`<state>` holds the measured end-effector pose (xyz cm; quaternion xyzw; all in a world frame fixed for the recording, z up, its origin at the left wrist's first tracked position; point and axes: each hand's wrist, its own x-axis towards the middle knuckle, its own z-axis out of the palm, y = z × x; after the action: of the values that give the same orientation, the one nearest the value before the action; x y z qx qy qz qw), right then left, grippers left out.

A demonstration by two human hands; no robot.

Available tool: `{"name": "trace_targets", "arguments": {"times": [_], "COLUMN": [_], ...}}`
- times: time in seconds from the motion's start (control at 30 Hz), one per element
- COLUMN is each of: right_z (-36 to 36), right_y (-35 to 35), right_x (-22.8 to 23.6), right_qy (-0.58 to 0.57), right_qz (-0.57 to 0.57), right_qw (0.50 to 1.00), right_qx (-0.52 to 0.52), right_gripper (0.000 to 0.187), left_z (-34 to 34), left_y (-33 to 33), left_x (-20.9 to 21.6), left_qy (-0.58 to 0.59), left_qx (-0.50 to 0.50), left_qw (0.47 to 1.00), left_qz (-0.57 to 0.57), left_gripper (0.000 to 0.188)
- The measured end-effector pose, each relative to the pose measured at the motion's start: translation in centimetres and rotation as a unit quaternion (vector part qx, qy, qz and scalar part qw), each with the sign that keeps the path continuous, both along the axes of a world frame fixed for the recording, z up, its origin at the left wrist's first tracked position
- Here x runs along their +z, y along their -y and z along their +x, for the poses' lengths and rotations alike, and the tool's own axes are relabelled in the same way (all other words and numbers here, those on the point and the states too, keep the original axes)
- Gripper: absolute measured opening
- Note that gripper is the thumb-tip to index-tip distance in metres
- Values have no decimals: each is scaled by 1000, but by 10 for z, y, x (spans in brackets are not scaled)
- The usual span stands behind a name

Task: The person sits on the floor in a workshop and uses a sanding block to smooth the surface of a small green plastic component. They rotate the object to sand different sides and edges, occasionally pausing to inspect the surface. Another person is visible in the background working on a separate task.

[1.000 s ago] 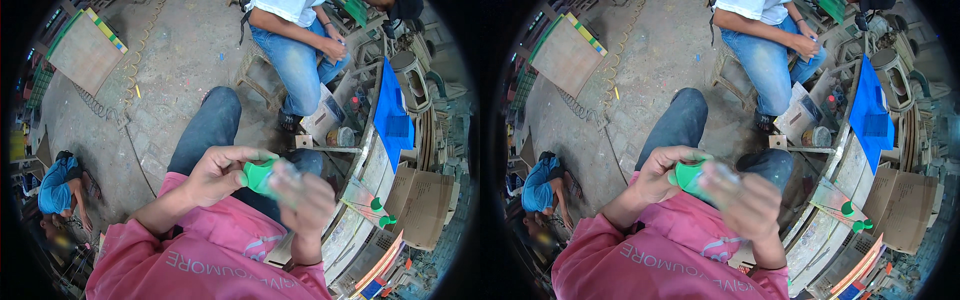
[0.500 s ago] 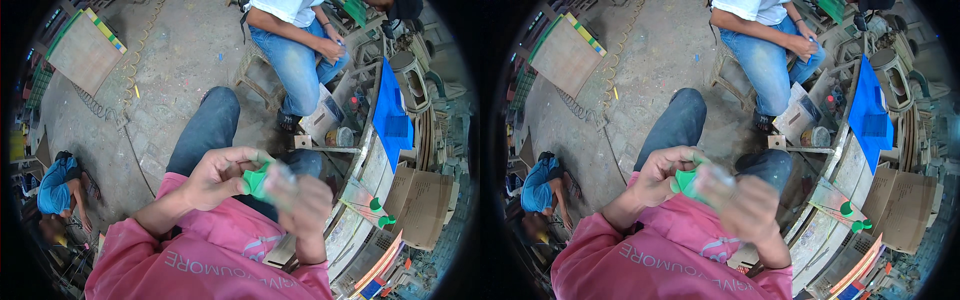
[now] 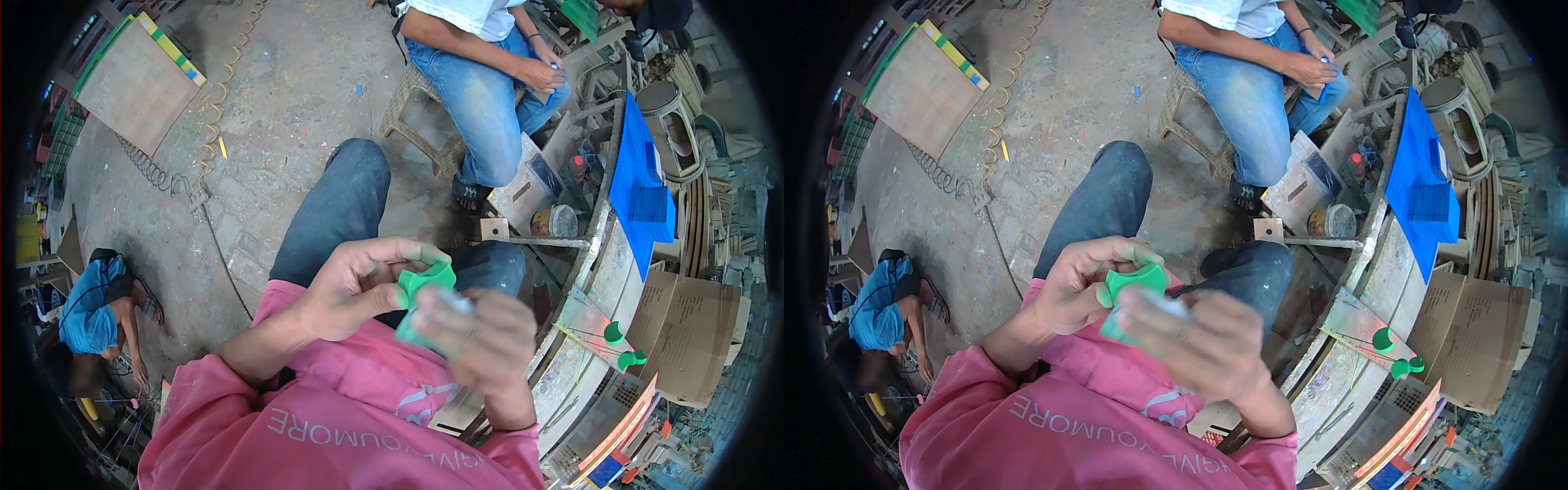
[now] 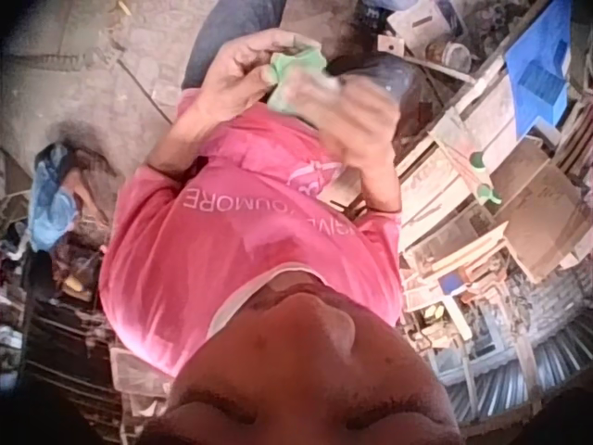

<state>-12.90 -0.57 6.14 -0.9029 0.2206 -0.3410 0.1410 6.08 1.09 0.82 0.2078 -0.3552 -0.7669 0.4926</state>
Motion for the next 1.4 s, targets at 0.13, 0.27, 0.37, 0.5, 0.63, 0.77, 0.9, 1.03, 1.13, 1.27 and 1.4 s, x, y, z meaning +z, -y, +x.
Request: {"name": "trace_targets", "arguments": {"times": [0.13, 0.27, 0.37, 0.5, 0.63, 0.77, 0.9, 1.03, 1.13, 1.27, 1.4], "right_z": [-6, 6, -8, 2, -7, -1, 7, -2, 7, 1, 12], "right_y": [18, -1, 13, 1, 13, 10, 4, 17, 2, 19, -1], "right_x": [-13, 4, -10, 4, -10, -6, -2, -14, 0, -15, 1], "right_qy": [41, 2, 10, -15, 13, 11, 5, 26, 1, 41, 10], "right_qz": [-21, -2, -46, -9, -41, -20, -18, -49, -3, -40, -12], "right_qw": [997, 1000, 998, 1000, 998, 998, 999, 996, 1000, 996, 1000], "right_qx": [-56, -3, -48, -6, -50, -53, -48, -75, -28, -71, -27], "right_gripper": [34, 34, 36, 35, 36, 35, 30, 29, 32, 31, 33], "left_z": [-4, 1, -2, 1, -1, 0, 0, -3, 1, -3, 3], "left_y": [-2, 2, 1, 1, 0, 0, 4, 3, 4, 3, 4], "left_x": [2, 0, 1, 3, -6, -5, -5, -3, -2, 4, 6], "left_qy": [-5, 16, -4, 15, -15, -18, -2, -26, 7, -5, 25], "left_qx": [27, 8, 16, 8, 6, 19, 20, 42, 41, 55, 40], "left_qw": [999, 999, 999, 1000, 1000, 1000, 1000, 999, 999, 998, 999], "left_qz": [-25, -32, -41, -16, -12, -12, -17, -24, -19, -4, -23], "left_gripper": [52, 50, 51, 57, 56, 54, 52, 53, 56, 57, 54]}}
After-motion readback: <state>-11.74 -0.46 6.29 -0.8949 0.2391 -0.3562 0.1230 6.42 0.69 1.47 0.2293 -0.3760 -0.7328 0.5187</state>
